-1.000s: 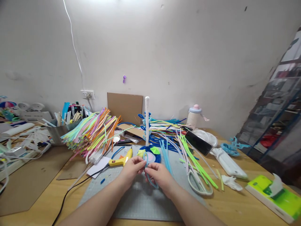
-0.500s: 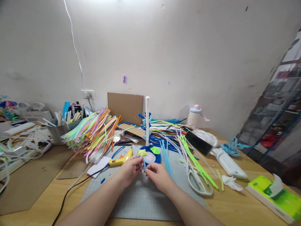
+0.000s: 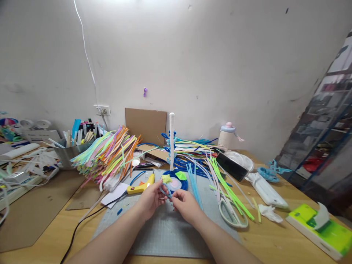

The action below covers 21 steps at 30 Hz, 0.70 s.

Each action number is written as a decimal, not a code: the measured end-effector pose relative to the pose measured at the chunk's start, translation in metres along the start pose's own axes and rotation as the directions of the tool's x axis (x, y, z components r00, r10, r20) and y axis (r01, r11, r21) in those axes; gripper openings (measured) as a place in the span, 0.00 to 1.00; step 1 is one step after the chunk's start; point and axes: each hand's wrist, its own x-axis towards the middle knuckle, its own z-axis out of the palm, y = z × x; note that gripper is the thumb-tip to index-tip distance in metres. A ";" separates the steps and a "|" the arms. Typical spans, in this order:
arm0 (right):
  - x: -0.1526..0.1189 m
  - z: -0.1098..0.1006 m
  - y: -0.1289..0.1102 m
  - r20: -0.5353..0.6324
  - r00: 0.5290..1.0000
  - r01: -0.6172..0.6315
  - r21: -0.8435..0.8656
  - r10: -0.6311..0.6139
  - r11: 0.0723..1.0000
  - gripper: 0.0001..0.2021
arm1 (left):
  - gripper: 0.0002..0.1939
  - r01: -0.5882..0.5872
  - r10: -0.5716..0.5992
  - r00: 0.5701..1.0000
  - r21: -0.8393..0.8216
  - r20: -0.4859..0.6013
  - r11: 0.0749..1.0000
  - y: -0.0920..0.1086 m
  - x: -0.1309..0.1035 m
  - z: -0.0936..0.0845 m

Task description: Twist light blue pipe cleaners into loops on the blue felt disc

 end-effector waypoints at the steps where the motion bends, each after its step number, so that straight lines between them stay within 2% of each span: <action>1: 0.000 0.000 0.001 -0.007 1.000 0.006 -0.002 -0.006 1.000 0.08 | 0.19 0.005 -0.005 1.000 0.006 -0.018 1.000 0.000 0.000 0.000; 6: 0.000 -0.001 0.005 0.012 0.998 0.059 -0.001 -0.059 0.998 0.11 | 0.19 0.026 -0.025 0.998 0.021 -0.058 0.999 0.002 0.001 -0.001; 9: -0.002 -0.003 -0.001 0.007 0.998 0.070 0.045 -0.070 0.997 0.12 | 0.17 0.056 -0.056 0.998 0.016 -0.031 0.998 0.004 -0.001 -0.001; 16: -0.008 -0.003 -0.014 -0.100 0.993 0.090 0.269 -0.065 0.959 0.11 | 0.13 0.146 -0.143 0.989 -0.185 0.029 0.972 0.006 -0.003 0.000; 21: -0.008 0.002 -0.013 -0.173 0.985 0.071 0.422 0.003 0.904 0.12 | 0.16 0.081 -0.078 0.997 -0.142 0.022 0.987 0.002 -0.005 0.002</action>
